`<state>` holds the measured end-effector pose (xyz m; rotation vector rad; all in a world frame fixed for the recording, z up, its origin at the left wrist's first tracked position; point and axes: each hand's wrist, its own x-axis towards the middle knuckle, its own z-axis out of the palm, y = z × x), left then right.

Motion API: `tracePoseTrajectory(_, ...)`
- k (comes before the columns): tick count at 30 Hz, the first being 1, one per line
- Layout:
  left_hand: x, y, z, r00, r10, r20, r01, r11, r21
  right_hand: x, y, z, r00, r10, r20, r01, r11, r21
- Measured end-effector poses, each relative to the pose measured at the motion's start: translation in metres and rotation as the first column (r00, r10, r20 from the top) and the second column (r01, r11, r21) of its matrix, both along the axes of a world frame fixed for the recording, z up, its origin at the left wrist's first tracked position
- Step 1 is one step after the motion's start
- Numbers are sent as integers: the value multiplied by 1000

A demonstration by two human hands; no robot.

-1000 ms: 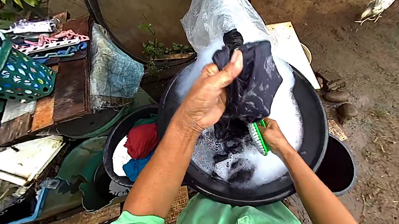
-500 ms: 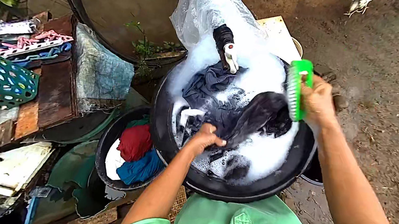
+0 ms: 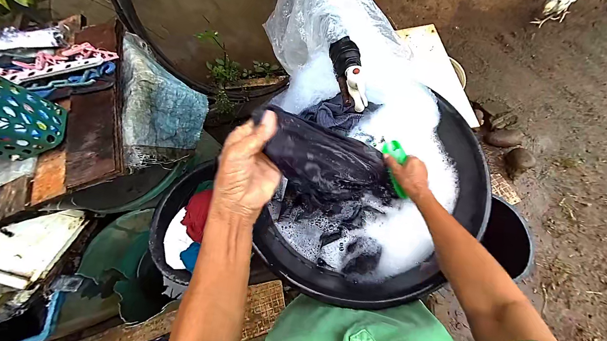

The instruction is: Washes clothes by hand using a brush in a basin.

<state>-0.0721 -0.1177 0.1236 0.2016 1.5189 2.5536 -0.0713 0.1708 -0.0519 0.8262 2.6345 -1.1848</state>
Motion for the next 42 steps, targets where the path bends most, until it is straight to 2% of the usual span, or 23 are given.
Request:
tracePoseTrajectory(1,-2,-5,-14,1000,24,14,-23,999,-22,4,15,6,998,-56,-25,56,998,-2)
tracePoseTrajectory(3,1,0,-63,967,101,233,-27,954,-300,13,28,22,979,-146,-144,133,986,-99)
tracePoseTrajectory(5,10,19,-112,870,105,482,171,853,-494,25,22,32,949,-167,-268,80,948,-307)
tracePoseTrajectory(7,18,39,-111,844,28,536,329,762,-558,41,8,38,945,-105,-309,-75,851,-519)
tracePoseTrajectory(8,21,45,-97,873,3,488,315,761,-567,47,-1,36,954,-50,-295,-134,810,-571)
tracePoseTrajectory(10,20,45,-58,955,-87,283,222,841,-493,49,-22,34,975,74,-211,-188,782,-594)
tracePoseTrajectory(12,13,40,-20,989,-144,24,144,929,-342,40,-35,29,980,169,-104,-198,804,-561)
tracePoseTrajectory(13,9,38,-4,985,-155,-78,132,960,-246,35,-37,20,978,175,-111,-208,818,-536)
tracePoseTrajectory(15,1,36,21,958,-153,-241,138,987,-77,29,-33,16,972,123,-199,-214,815,-538)
tracePoseTrajectory(17,-1,26,37,925,-140,-354,152,988,6,33,-23,38,943,-12,-333,-205,769,-606)
tracePoseTrajectory(20,-5,-1,47,857,-118,-501,138,990,4,48,8,90,821,-243,-517,-200,726,-659)
tracePoseTrajectory(22,-8,-18,41,826,-134,-547,105,991,-85,53,27,113,706,-357,-611,-235,696,-679)
tracePoseTrajectory(25,-3,-25,13,898,-176,-404,54,954,-295,48,36,131,627,-393,-672,-259,709,-656)
tracePoseTrajectory(27,-2,-19,-18,979,-110,-172,35,920,-390,34,28,127,696,-402,-595,-77,782,-619)
tracePoseTrajectory(29,-1,-2,-46,995,49,87,-3,884,-467,20,7,116,807,-356,-471,18,812,-583)
tracePoseTrajectory(30,-1,7,-56,974,133,182,-29,874,-485,15,-13,113,843,-310,-440,11,828,-561)
tracePoseTrajectory(32,1,21,-66,925,245,291,-81,873,-480,14,-62,111,877,-152,-456,-136,831,-539)
tracePoseTrajectory(34,4,28,-57,898,309,312,-157,890,-429,17,-112,101,870,35,-492,-294,838,-460)
tracePoseTrajectory(36,7,20,-27,905,327,272,-232,916,-328,15,-138,72,876,210,-433,-364,878,-310)
tracePoseTrajectory(38,10,-1,4,918,351,184,-316,929,-193,0,-114,29,935,268,-233,-317,926,-204)
tracePoseTrajectory(40,10,-22,19,940,335,60,-329,940,-90,-12,-62,-4,981,185,-65,-192,972,-135)
tracePoseTrajectory(41,8,-30,20,947,320,15,-317,943,-98,-14,-36,-9,991,136,-18,-137,987,-81)
tracePoseTrajectory(42,5,-35,16,953,301,-21,-299,932,-203,-15,-12,-8,996,92,16,-92,996,-8)
